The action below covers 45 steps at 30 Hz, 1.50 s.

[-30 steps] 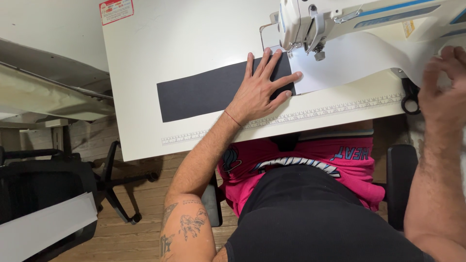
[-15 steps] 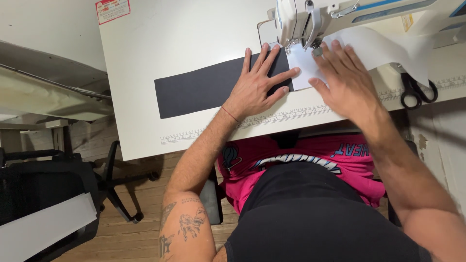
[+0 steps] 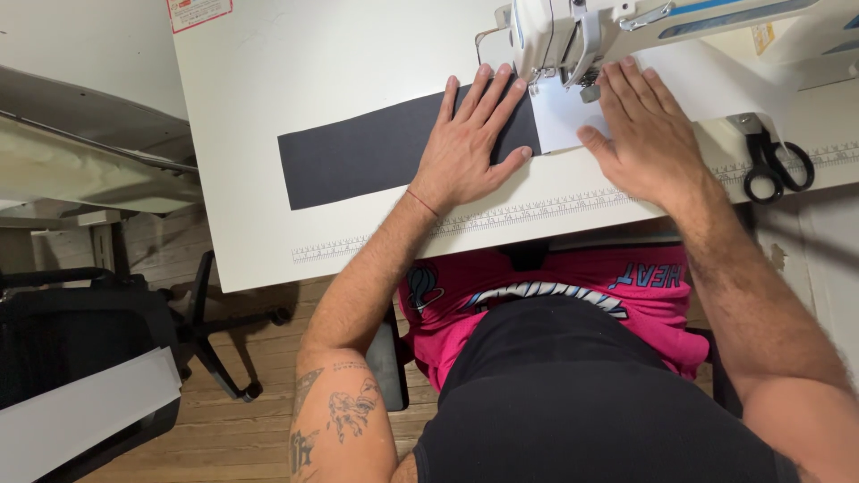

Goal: Cutting and aligning leather strips with a template at a sewing station

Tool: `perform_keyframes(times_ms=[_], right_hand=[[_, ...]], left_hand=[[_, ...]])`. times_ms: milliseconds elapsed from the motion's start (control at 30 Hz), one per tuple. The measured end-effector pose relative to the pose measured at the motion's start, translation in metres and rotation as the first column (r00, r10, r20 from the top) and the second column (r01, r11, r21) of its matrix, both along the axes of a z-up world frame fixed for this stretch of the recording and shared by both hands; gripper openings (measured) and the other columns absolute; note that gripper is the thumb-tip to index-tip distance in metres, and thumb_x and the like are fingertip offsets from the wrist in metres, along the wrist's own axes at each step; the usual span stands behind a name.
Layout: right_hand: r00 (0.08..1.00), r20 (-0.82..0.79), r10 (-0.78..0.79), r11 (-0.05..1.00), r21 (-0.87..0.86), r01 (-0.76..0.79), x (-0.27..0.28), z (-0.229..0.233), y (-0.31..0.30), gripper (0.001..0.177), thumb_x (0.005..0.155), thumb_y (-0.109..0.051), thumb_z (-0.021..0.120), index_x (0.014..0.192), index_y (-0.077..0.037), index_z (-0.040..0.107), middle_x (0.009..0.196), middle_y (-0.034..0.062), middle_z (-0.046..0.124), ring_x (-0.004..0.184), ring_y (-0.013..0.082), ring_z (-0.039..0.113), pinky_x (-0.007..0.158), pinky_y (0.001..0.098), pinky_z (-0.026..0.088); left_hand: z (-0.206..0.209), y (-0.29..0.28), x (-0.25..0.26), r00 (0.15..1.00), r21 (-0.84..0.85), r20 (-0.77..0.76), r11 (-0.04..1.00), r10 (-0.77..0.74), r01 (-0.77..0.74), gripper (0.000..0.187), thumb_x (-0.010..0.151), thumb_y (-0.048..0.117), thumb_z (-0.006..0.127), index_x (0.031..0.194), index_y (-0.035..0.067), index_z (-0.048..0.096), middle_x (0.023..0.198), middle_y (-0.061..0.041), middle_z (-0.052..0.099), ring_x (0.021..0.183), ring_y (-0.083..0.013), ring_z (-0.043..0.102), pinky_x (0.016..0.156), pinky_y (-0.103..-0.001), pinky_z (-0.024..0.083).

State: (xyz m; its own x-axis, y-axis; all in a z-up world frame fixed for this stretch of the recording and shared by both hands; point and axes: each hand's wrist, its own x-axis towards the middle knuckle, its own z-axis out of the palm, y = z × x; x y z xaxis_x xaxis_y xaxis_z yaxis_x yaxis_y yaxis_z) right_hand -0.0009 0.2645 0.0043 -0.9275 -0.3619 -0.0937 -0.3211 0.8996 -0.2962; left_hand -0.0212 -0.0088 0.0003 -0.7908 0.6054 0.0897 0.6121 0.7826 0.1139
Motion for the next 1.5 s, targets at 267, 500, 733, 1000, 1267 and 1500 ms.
perform_keyframes(times_ms=[267,500,733,1000,1267,1500], right_hand=[[0.996,-0.087,0.034,0.999,0.015,-0.033,-0.010,-0.018,0.010,0.074,0.114,-0.047,0.019,0.161,0.009,0.030,0.169,0.0243,0.029,0.158,0.0333,0.018,0.131,0.0415,0.004],[0.998,-0.047,0.036,0.998,0.054,-0.034,-0.018,-0.014,0.010,0.075,0.114,-0.048,0.015,0.161,0.009,0.027,0.168,0.0260,0.028,0.157,0.0350,0.019,0.130,0.0413,0.002],[0.975,-0.197,0.103,0.991,0.104,-0.084,-0.026,-0.027,0.018,0.068,0.119,-0.041,0.024,0.152,0.015,0.045,0.155,0.0300,0.050,0.147,0.0421,0.039,0.131,0.0450,0.013],[0.954,-0.278,0.113,0.982,0.180,-0.064,-0.032,-0.030,0.018,0.058,0.120,-0.042,0.034,0.133,0.009,0.059,0.130,0.0225,0.065,0.128,0.0366,0.054,0.124,0.0448,0.028],[0.924,-0.361,0.128,0.971,0.235,-0.042,-0.039,-0.035,0.017,0.053,0.120,-0.043,0.042,0.120,0.003,0.067,0.125,0.0158,0.070,0.125,0.0298,0.058,0.120,0.0385,0.033],[0.955,-0.289,0.063,0.974,0.228,0.005,-0.048,-0.049,0.022,0.055,0.120,-0.048,0.042,0.099,-0.003,0.066,0.103,0.0117,0.071,0.109,0.0302,0.060,0.109,0.0394,0.037]], left_hand=[[-0.004,-0.002,-0.009,1.000,0.057,0.004,0.998,-0.016,0.015,0.075,0.109,0.063,0.048,0.167,0.020,0.028,0.174,-0.007,0.018,0.163,-0.0295,0.014,0.133,-0.058,0.008],[-0.005,-0.001,-0.018,1.000,0.070,0.012,0.997,-0.018,0.017,0.075,0.108,0.063,0.047,0.166,0.018,0.033,0.173,-0.008,0.018,0.161,-0.0298,0.012,0.131,-0.059,0.005],[-0.005,0.000,-0.024,1.000,0.087,0.027,0.996,-0.007,0.005,0.074,0.107,0.061,0.046,0.165,0.016,0.035,0.172,-0.012,0.016,0.160,-0.0326,0.008,0.131,-0.060,0.004],[-0.010,-0.003,-0.036,1.000,0.115,0.007,0.993,-0.026,0.025,0.070,0.108,0.061,0.047,0.162,0.017,0.044,0.170,-0.013,0.015,0.158,-0.0335,0.007,0.129,-0.065,0.005],[-0.003,-0.003,-0.044,0.999,0.064,0.033,0.998,-0.014,0.012,0.070,0.109,0.061,0.046,0.166,0.023,0.036,0.171,-0.014,0.013,0.159,-0.0363,0.006,0.129,-0.064,0.002],[-0.004,-0.004,-0.054,0.998,0.081,0.061,0.997,-0.023,0.018,0.070,0.107,0.062,0.044,0.165,0.022,0.041,0.170,-0.013,0.011,0.158,-0.0374,0.006,0.127,-0.066,0.001]])
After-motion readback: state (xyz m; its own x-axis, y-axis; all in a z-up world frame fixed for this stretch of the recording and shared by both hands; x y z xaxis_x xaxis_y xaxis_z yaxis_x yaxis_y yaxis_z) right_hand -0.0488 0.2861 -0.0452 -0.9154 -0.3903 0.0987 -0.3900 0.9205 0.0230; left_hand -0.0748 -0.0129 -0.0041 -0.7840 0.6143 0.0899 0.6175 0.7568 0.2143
